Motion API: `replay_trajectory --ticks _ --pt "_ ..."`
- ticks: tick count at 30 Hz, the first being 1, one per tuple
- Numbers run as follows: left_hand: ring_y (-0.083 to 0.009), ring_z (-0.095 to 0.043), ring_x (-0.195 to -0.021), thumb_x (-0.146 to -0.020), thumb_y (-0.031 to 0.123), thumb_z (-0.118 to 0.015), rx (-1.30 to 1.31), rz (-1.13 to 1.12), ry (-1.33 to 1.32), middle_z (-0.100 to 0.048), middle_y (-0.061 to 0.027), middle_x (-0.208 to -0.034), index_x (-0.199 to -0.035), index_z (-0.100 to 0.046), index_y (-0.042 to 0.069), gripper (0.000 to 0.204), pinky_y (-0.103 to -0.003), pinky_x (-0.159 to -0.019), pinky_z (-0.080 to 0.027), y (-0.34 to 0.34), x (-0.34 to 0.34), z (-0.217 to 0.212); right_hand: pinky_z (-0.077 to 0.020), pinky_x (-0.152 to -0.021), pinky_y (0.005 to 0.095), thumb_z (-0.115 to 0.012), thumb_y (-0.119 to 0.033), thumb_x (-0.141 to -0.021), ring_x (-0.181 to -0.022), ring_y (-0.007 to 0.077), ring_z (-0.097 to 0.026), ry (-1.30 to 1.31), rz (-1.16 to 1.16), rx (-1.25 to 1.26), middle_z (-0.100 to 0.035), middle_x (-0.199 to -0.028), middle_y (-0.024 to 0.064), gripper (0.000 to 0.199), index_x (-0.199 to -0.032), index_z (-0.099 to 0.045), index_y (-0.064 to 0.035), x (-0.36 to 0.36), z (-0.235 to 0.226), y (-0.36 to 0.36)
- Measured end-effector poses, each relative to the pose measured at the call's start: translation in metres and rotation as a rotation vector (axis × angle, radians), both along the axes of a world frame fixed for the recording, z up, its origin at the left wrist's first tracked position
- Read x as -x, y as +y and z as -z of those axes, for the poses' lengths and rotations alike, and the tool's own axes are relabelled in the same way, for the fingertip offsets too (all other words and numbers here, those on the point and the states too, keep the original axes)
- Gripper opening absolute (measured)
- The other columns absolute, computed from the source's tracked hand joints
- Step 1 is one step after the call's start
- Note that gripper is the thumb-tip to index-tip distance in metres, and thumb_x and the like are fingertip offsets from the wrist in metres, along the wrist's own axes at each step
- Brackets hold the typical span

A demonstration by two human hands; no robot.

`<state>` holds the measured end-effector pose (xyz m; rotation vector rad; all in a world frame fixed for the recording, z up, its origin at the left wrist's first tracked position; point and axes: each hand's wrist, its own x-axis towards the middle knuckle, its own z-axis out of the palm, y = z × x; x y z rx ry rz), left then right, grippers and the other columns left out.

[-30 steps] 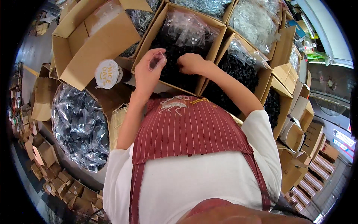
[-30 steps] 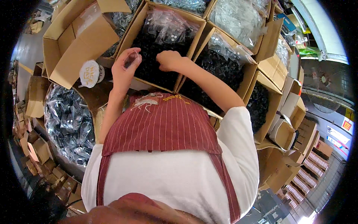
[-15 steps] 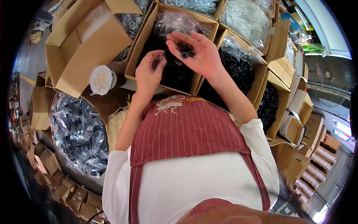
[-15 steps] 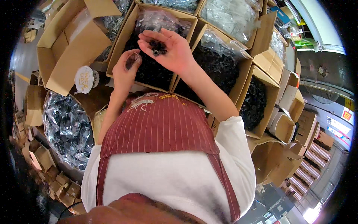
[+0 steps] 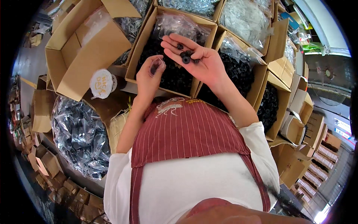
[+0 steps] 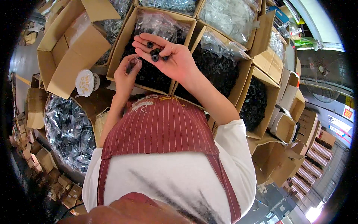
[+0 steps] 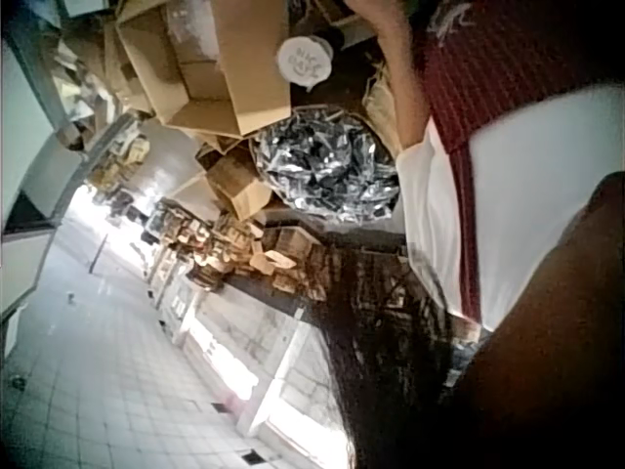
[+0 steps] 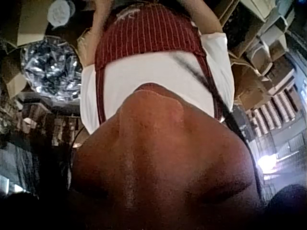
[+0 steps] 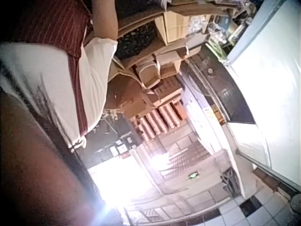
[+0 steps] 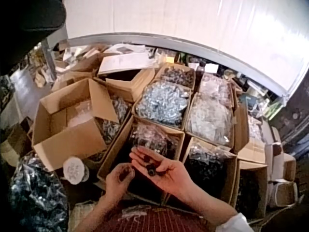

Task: Sorting and bagging small black plastic components into small plastic bags.

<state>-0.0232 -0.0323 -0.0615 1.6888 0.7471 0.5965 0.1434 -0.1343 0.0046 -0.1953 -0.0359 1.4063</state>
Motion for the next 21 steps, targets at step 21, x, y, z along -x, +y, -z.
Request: replay_trajectory --ticks 21 --pt "-0.0115 -0.060 -0.095 -0.092 0.011 -0.069 -0.046 0.004 0.031 -0.066 -0.0056 -0.102 -0.122 -0.060 0.001 0.033 -0.028 -0.087 -0.048 -0.001 -0.001 -0.003 -0.0275 -0.122 0.0480 -0.037 0.013 -0.069 -0.144 0.0390 -0.031 -0.141 -0.021 0.051 -0.035 -0.150 0.0292 0.072 -0.140 -0.036 0.0174 0.006 -0.015 -0.004"
